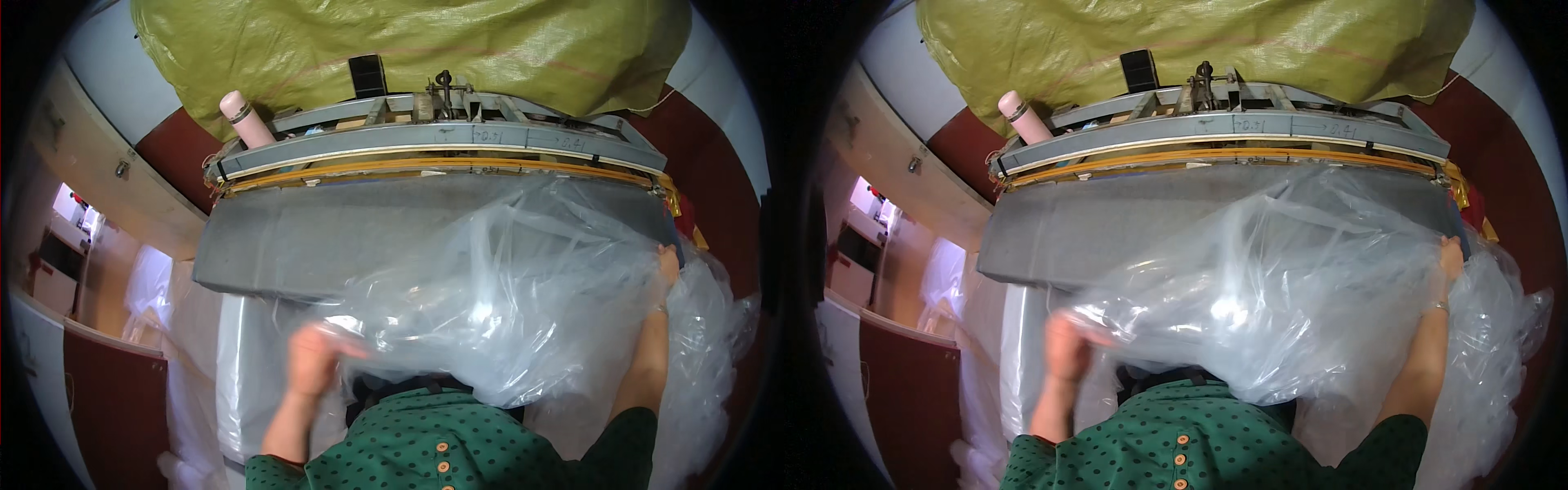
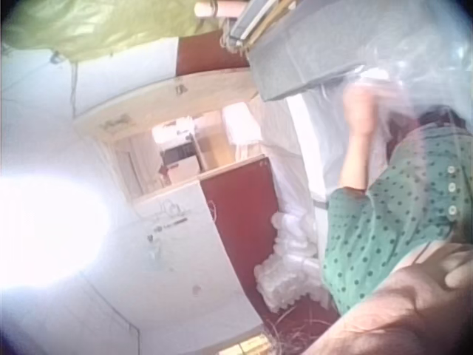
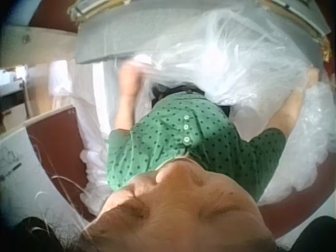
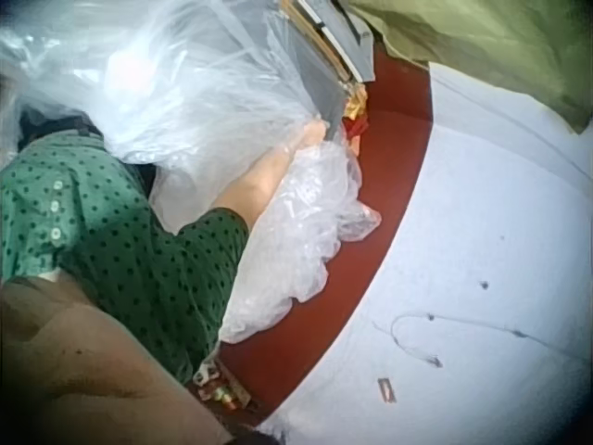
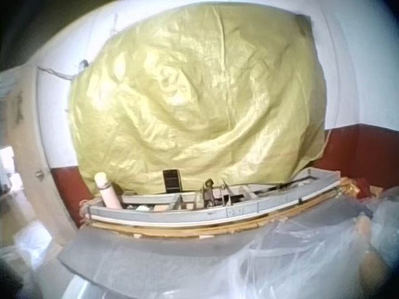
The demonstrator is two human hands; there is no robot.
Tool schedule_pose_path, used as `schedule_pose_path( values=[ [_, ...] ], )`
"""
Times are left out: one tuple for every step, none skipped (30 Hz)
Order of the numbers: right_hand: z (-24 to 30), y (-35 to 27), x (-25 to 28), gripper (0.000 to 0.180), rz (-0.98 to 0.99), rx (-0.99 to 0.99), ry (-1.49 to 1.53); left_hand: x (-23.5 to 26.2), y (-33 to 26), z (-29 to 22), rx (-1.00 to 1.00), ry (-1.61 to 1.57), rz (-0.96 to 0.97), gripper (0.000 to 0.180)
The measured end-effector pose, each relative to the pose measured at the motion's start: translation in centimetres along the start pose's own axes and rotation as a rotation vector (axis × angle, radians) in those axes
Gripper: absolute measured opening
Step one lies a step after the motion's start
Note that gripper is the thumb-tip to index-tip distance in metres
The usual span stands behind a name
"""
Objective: The person wraps a large, rectangular upholstered furniture piece with a clear plastic sheet. They repeatedly lift, fold, and smooth the plastic over the surface of the item, ensuring it is fully covered. The task involves handling the plastic and the furniture piece by hand to achieve a protective covering.
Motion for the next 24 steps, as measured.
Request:
schedule_pose_path(
  values=[
    [-0.1,-0.1,0.3,0.032,-0.014,0.005,0.021,3.3,0.7,-3.5,-0.151,-0.205,-0.127,0.020],
    [-0.1,-0.6,0.7,0.032,-0.030,0.012,0.043,4.9,1.7,-8.0,-0.312,-0.314,-0.202,0.020],
    [-0.1,-0.9,1.3,0.032,-0.046,0.017,0.066,9.2,2.2,-10.2,-0.315,-0.401,-0.537,0.021],
    [0.3,-0.9,1.6,0.031,-0.043,0.057,0.075,11.4,2.6,-12.3,-0.345,-0.412,-0.553,0.022],
    [1.6,-1.0,1.4,0.031,-0.029,0.110,0.096,13.8,2.7,-13.2,-0.353,-0.457,-0.478,0.025],
    [2.5,-1.1,1.2,0.031,-0.021,0.157,0.111,15.2,2.3,-11.9,-0.353,-0.449,-0.494,0.026],
    [2.7,-1.1,1.2,0.031,-0.017,0.146,0.121,16.5,2.1,-10.4,-0.350,-0.447,-0.505,0.027],
    [2.1,-1.1,1.3,0.032,-0.016,0.126,0.122,17.2,2.1,-9.4,-0.336,-0.451,-0.507,0.030],
    [1.0,-1.0,1.4,0.032,-0.022,0.098,0.116,13.2,2.3,-7.2,-0.311,-0.576,-0.496,0.035],
    [0.2,-0.7,1.6,0.032,-0.040,0.103,0.108,9.1,1.6,-5.2,-0.292,-0.699,-0.484,0.042],
    [0.6,-0.3,0.9,0.032,-0.046,0.128,0.126,10.5,-2.1,-0.2,-0.155,-0.488,-0.296,0.053],
    [1.1,-0.3,0.5,0.033,-0.056,0.149,0.132,6.7,-3.8,2.2,0.045,-0.313,-0.361,0.051],
    [1.4,0.0,0.1,0.033,-0.060,0.148,0.136,6.5,-7.6,8.2,0.341,-0.382,-0.374,0.044],
    [1.3,0.0,-0.1,0.033,-0.055,0.143,0.134,6.4,-9.1,8.5,0.392,0.133,-0.209,0.036],
    [1.2,0.0,0.0,0.033,-0.058,0.138,0.131,6.4,-10.7,9.2,0.384,0.643,-0.049,0.028],
    [1.8,-0.1,-0.2,0.032,-0.056,0.148,0.129,9.3,-11.3,10.3,0.324,0.756,-0.096,0.023],
    [1.8,0.0,-0.3,0.032,-0.057,0.152,0.119,11.5,-11.7,10.2,0.266,0.863,-0.134,0.018],
    [1.0,0.3,-0.1,0.032,-0.063,0.151,0.099,14.1,-9.8,7.4,0.249,0.303,-0.443,0.011],
    [0.2,0.4,0.1,0.032,-0.067,0.155,0.102,16.5,-8.4,4.5,0.074,-0.257,-0.740,0.013],
    [0.3,0.4,0.1,0.032,-0.071,0.167,0.123,21.4,-7.6,1.6,-0.126,-0.355,-0.821,0.015],
    [0.3,0.4,0.3,0.032,-0.078,0.175,0.139,24.3,-5.9,-2.6,-0.237,-0.227,-0.882,0.016],
    [-0.8,0.5,0.9,0.031,-0.091,0.172,0.128,23.7,-2.8,-7.4,-0.301,-0.170,-0.895,0.022],
    [-1.2,0.5,1.1,0.031,-0.094,0.177,0.128,23.2,-0.2,-11.6,-0.354,-0.158,-0.946,0.027],
    [-0.1,0.5,0.5,0.031,-0.084,0.198,0.150,27.2,0.6,-15.8,-0.469,-0.114,-0.900,0.030]
  ],
)
Point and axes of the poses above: each hand's wrist, its own y-axis towards the middle knuckle, its own x-axis out of the back of the hand, z = x × y, the point moved 8 cm from there along y, towards the middle knuckle, and after that the axes turned 6 degrees about -y, right-handed, at the moved point
